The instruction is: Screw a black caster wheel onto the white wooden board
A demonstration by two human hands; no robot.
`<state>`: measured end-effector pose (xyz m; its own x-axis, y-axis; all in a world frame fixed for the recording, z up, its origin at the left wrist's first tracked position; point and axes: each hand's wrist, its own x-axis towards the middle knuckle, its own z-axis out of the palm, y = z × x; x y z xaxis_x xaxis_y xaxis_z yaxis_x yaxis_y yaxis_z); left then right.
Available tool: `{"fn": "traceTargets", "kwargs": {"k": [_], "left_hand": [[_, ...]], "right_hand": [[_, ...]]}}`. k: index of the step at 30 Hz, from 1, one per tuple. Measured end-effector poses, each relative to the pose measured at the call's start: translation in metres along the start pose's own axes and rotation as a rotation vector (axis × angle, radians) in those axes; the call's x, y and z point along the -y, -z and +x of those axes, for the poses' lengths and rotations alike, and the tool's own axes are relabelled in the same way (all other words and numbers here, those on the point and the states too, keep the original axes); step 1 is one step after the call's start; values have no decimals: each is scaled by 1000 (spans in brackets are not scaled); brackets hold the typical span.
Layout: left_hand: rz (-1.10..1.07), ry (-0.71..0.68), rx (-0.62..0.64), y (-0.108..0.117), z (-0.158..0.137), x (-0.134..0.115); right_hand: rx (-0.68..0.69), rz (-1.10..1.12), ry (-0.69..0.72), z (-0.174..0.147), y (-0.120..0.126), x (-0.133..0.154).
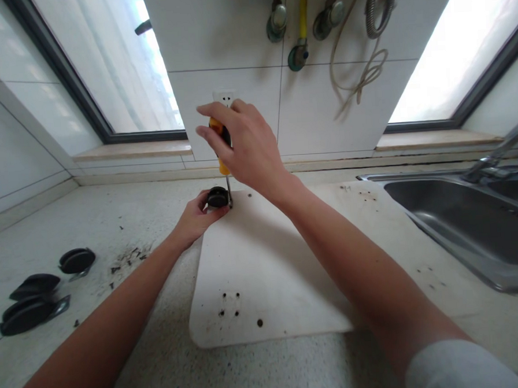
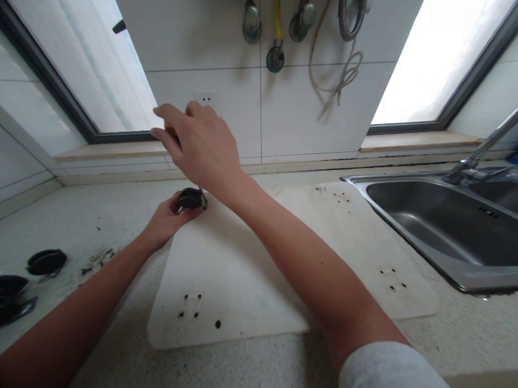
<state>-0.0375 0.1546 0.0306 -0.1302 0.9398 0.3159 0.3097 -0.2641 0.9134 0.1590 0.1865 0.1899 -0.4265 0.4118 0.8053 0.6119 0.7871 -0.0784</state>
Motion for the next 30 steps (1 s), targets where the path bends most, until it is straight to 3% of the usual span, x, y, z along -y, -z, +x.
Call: {"fn": "traceTargets", "kwargs": {"k": [3, 8, 13, 18, 22, 30], "left_hand": [[-12, 7, -8, -1, -1, -2], [-30, 23, -4, -2, -2, -6], [-36, 14, -11, -3, -2, -5], [18, -16, -2, -2, -2, -6], [43, -25, -2, -2, -2, -7], [44, -11, -11, -4, -3, -8]], "right_hand": [[-18, -41, -5, -3, 4, 6], [128, 108, 29, -4, 10, 12], [17, -21, -4, -5, 4, 11], [47, 161, 54, -4, -5, -6], [-15, 173, -21, -4, -9, -20], [96, 271, 103, -5, -3, -14]]}}
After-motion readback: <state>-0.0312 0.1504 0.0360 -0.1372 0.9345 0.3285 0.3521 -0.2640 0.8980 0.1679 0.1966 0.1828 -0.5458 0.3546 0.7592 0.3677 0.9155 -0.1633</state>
